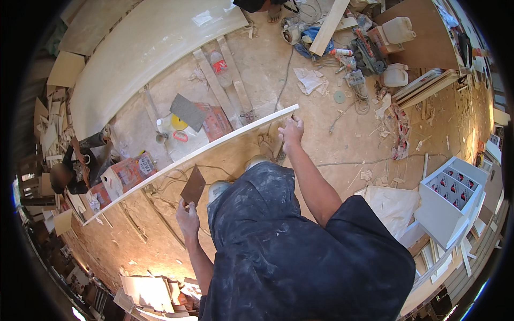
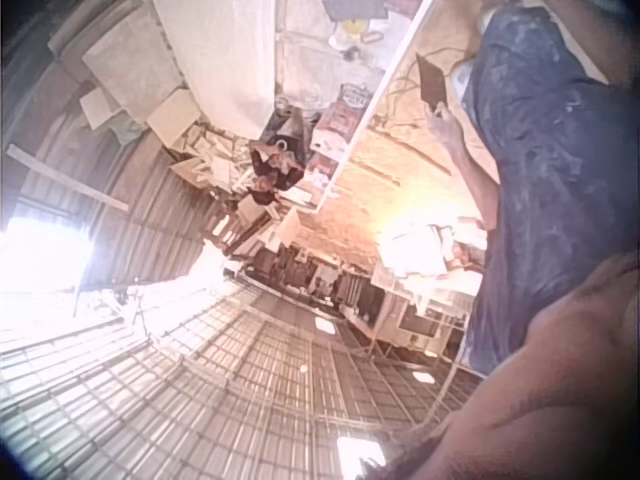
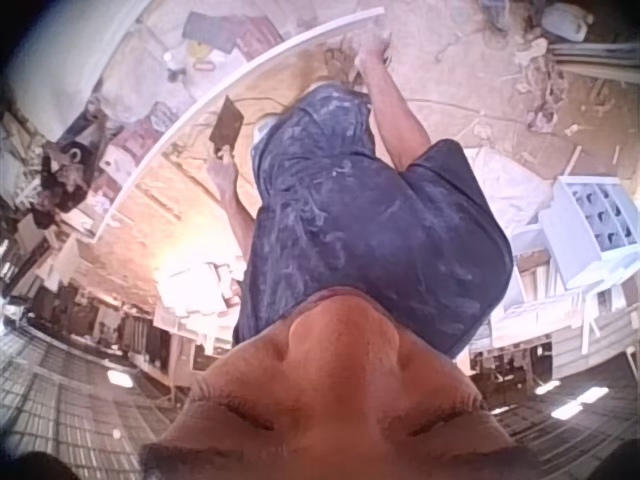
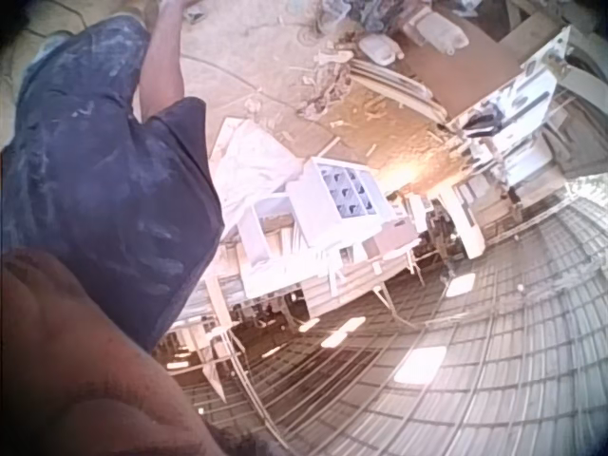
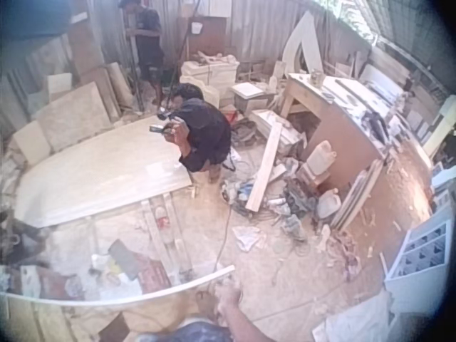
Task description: The person applies adhesive and applies pieces of laminate to the edge of a large board using a small scraper and their hands. They then press the laminate firmly against the edge and handle small pieces of scrap material.
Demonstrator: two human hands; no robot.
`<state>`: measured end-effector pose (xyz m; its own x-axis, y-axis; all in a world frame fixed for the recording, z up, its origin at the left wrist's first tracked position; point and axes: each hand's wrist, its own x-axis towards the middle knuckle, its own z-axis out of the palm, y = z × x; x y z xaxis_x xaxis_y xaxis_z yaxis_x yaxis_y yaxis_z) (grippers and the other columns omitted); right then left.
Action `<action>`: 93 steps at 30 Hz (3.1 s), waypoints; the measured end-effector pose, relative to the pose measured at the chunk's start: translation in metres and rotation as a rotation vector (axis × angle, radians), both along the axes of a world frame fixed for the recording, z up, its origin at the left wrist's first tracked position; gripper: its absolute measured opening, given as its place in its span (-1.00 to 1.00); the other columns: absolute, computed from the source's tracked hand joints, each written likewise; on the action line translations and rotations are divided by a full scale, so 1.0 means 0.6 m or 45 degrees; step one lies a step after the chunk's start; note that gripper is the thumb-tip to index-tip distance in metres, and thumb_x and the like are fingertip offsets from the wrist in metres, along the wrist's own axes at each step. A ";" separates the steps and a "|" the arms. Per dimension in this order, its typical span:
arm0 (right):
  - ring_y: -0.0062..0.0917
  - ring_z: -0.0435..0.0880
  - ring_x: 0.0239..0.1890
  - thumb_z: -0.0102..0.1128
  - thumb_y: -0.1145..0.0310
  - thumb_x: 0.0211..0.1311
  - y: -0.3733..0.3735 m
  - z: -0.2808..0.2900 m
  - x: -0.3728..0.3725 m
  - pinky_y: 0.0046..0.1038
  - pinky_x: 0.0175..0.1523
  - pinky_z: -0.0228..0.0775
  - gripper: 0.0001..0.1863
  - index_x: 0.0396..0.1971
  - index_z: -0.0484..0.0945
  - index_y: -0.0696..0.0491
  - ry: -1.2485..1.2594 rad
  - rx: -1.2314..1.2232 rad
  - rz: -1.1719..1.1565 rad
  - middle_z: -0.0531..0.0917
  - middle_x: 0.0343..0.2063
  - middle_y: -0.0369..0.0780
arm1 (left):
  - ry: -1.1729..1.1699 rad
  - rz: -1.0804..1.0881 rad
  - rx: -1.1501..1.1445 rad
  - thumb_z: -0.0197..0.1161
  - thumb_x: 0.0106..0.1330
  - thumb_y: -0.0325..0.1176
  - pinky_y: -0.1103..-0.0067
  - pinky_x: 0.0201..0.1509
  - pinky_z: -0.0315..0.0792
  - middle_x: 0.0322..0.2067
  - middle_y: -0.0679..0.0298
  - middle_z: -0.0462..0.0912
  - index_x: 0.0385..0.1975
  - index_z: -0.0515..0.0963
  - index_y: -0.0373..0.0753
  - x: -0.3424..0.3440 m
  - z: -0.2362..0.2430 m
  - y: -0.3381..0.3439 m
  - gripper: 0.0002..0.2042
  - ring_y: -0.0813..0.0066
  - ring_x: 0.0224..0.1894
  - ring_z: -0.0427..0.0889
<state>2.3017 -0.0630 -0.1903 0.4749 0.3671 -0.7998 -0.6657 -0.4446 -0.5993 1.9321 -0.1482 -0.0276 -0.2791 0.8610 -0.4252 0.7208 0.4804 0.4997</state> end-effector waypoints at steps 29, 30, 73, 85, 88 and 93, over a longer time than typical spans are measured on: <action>-0.58 0.60 -0.50 0.06 0.23 0.36 -0.014 0.081 -0.082 -0.58 -0.50 0.44 -0.60 0.11 0.38 0.09 -0.246 0.108 1.010 0.60 -0.36 -0.19 | -0.492 0.784 -0.082 0.09 0.25 -0.51 0.61 -0.37 0.57 -0.17 0.19 0.61 0.16 0.32 -0.35 -0.129 -0.142 -0.156 -0.56 0.41 -0.24 0.67; -0.56 0.61 -0.48 0.08 0.23 0.35 -0.016 0.084 -0.105 -0.55 -0.46 0.46 -0.61 0.09 0.40 0.09 -0.295 0.121 1.140 0.61 -0.35 -0.17 | -0.509 0.887 -0.106 0.09 0.24 -0.51 0.64 -0.40 0.58 -0.16 0.21 0.59 0.19 0.28 -0.35 -0.143 -0.157 -0.179 -0.53 0.44 -0.24 0.66; -0.23 0.58 -0.07 0.16 0.24 0.25 -0.100 -0.002 -0.982 -0.29 0.07 0.38 -0.55 0.09 0.44 0.13 -1.067 0.494 1.699 0.59 -0.09 0.01 | -0.610 2.470 0.364 0.07 0.15 -0.58 0.25 -0.32 0.50 -0.20 -0.01 0.55 -0.08 0.37 -0.23 -0.790 -0.335 -0.670 -0.69 0.06 -0.29 0.62; -0.11 0.48 -0.02 0.23 0.34 0.19 -0.088 -0.014 -0.905 -0.21 0.10 0.32 -0.54 0.11 0.44 0.06 -1.728 0.191 1.017 0.54 -0.11 -0.02 | -0.648 1.883 0.356 0.06 0.28 -0.48 0.34 -0.17 0.55 -0.14 0.09 0.55 0.08 0.34 -0.14 -1.192 -0.255 -0.459 -0.65 0.19 -0.19 0.61; -0.14 0.48 -0.02 0.25 0.37 0.16 -0.076 -0.018 -0.906 -0.22 0.10 0.33 -0.53 0.10 0.44 0.04 -1.740 0.200 0.998 0.53 -0.13 -0.04 | -0.685 1.644 0.292 0.07 0.26 -0.48 0.35 -0.17 0.50 -0.13 0.12 0.54 0.08 0.34 -0.15 -1.243 -0.246 -0.368 -0.63 0.22 -0.19 0.60; -0.17 0.51 -0.05 0.27 0.40 0.13 -0.091 -0.045 -0.900 -0.23 0.02 0.41 -0.52 0.10 0.46 -0.04 -1.848 0.113 0.885 0.52 -0.13 -0.08 | -0.617 1.431 0.252 0.04 0.29 -0.47 0.33 -0.12 0.50 -0.07 0.17 0.53 0.11 0.32 -0.16 -1.295 -0.211 -0.270 -0.63 0.25 -0.18 0.59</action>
